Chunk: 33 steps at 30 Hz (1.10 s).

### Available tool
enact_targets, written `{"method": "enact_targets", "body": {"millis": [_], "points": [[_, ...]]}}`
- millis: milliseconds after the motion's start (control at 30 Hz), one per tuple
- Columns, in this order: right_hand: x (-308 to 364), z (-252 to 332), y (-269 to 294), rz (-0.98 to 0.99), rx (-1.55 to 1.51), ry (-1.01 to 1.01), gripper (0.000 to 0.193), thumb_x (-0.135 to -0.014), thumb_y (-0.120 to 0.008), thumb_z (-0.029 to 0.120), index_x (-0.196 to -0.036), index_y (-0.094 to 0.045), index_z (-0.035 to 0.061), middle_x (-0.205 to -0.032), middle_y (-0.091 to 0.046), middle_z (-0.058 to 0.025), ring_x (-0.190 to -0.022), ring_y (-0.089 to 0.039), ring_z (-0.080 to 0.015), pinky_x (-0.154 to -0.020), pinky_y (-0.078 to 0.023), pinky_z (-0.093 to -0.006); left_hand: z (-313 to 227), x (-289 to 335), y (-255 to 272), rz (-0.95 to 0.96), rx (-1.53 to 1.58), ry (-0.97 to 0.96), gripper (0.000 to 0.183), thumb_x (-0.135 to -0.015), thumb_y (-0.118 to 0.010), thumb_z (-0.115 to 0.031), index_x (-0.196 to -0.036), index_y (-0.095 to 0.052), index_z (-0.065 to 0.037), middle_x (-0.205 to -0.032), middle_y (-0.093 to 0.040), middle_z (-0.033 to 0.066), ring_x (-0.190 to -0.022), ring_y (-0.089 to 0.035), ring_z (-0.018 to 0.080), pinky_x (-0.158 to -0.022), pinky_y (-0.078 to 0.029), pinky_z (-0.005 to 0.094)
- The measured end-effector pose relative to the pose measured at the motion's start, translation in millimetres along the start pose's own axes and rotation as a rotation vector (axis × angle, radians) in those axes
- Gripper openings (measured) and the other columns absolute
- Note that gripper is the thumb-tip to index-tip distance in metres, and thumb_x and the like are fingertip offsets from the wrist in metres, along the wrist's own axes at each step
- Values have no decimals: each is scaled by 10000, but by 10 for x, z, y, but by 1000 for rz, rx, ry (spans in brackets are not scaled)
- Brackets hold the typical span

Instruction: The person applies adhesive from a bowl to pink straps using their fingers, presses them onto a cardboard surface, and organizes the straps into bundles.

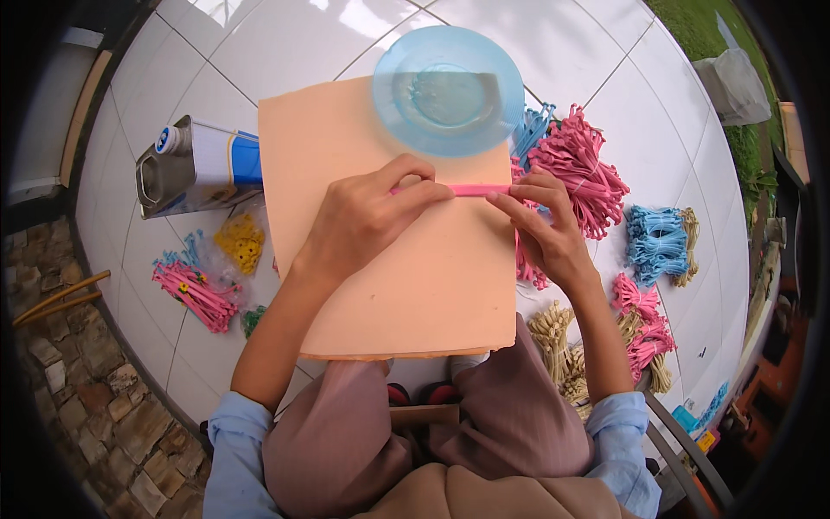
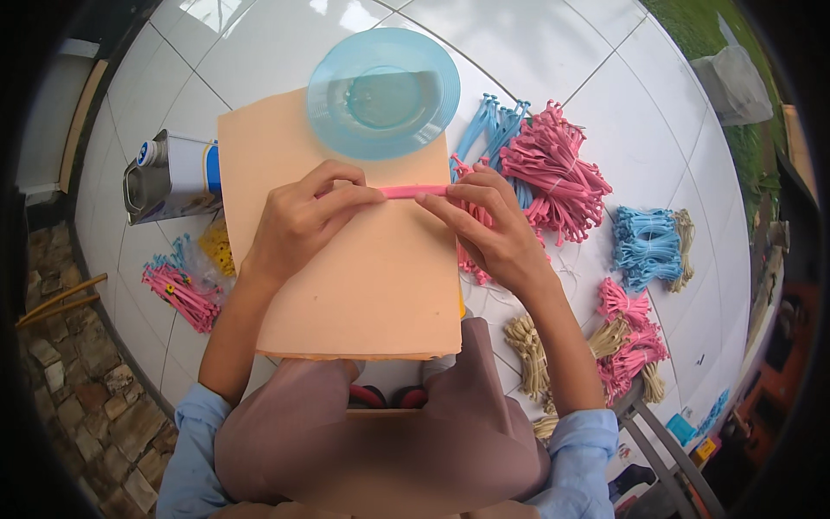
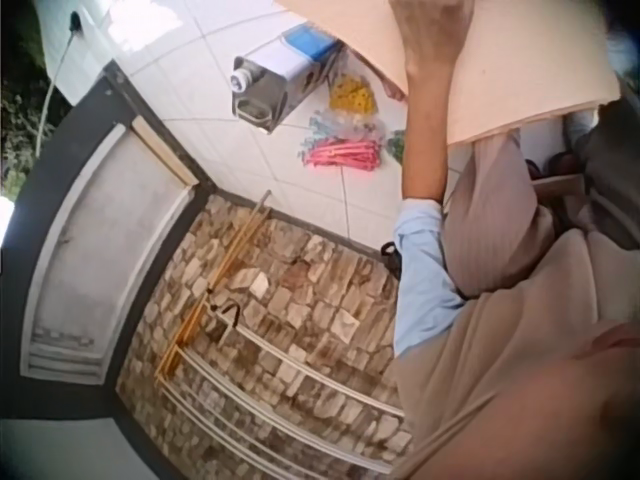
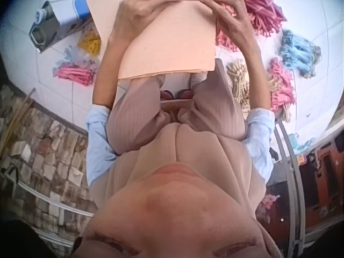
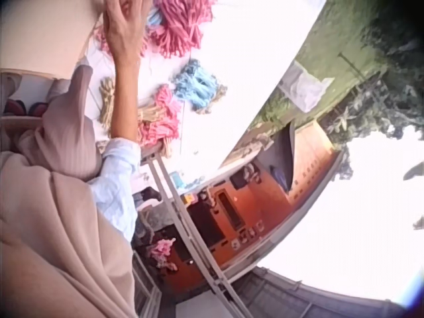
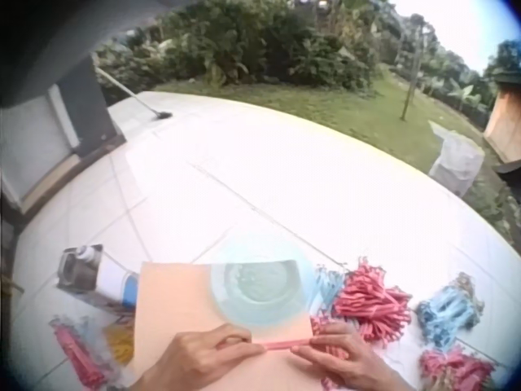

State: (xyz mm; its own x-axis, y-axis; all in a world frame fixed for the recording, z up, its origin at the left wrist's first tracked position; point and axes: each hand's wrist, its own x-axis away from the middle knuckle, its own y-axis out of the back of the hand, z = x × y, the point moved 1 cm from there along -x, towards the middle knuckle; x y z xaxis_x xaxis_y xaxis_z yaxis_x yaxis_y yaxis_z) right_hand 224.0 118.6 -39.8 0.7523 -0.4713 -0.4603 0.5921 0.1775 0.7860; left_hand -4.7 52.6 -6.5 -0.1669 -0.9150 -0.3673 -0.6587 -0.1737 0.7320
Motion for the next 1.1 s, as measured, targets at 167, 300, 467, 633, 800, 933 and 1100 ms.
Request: {"method": "enact_targets", "body": {"millis": [167,300,467,633,800,933,1100], "points": [[-150,116,93,133,143,24,634,-674,-640,34,-1273,-539,213,-939,-453,-65,-897,-532,-253,-986,-434,-467,7,0,-8,-13,4,-9,170,-713,-683,-30,-872,-681,-89,-848,-600,43,-640,-634,166,-530,-501,287],[-174,135,102,138,204,51,638,-682,-621,55,-1296,-520,200,-896,-435,-65,-862,-529,-241,-999,-426,-461,27,16,5,26,4,-25,195,-723,-640,-77,-918,-643,-97,-905,-594,29,-667,-625,198,-564,-508,308],[-210,143,134,180,199,60,622,-696,-600,60,-1303,-513,163,-846,-422,-64,-841,-525,-236,-1004,-423,-453,-3,0,0,13,6,-2,167,-723,-660,-61,-887,-662,-94,-871,-594,31,-657,-632,183,-550,-505,301],[-177,87,132,124,-37,-90,683,-686,-642,-18,-1324,-450,133,-959,-496,-71,-931,-534,-265,-998,-417,-462,-5,1,0,1,-3,22,141,-717,-685,-47,-851,-683,-92,-842,-597,30,-644,-636,165,-539,-503,290],[-326,68,163,77,50,-78,778,-659,-687,9,-1354,-371,158,-1190,-441,-100,-1128,-428,-303,-1040,-347,-483,-23,-4,-2,2,34,29,144,-710,-686,-44,-844,-685,-95,-846,-595,26,-618,-617,174,-534,-496,293],[-673,95,347,247,180,-29,808,-642,-716,56,-1359,-366,182,-1315,-333,-101,-1211,-340,-312,-1079,-272,-504,-23,16,7,-14,24,28,147,-708,-685,-46,-847,-685,-97,-846,-595,28,-612,-610,178,-531,-493,296],[-1052,69,474,362,163,-24,842,-613,-786,394,-1333,-400,191,-1388,-290,-95,-1288,-262,-325,-1090,-214,-538,25,45,10,7,4,3,154,-712,-677,-60,-861,-683,-98,-864,-598,36,-623,-613,188,-540,-493,303]]}}
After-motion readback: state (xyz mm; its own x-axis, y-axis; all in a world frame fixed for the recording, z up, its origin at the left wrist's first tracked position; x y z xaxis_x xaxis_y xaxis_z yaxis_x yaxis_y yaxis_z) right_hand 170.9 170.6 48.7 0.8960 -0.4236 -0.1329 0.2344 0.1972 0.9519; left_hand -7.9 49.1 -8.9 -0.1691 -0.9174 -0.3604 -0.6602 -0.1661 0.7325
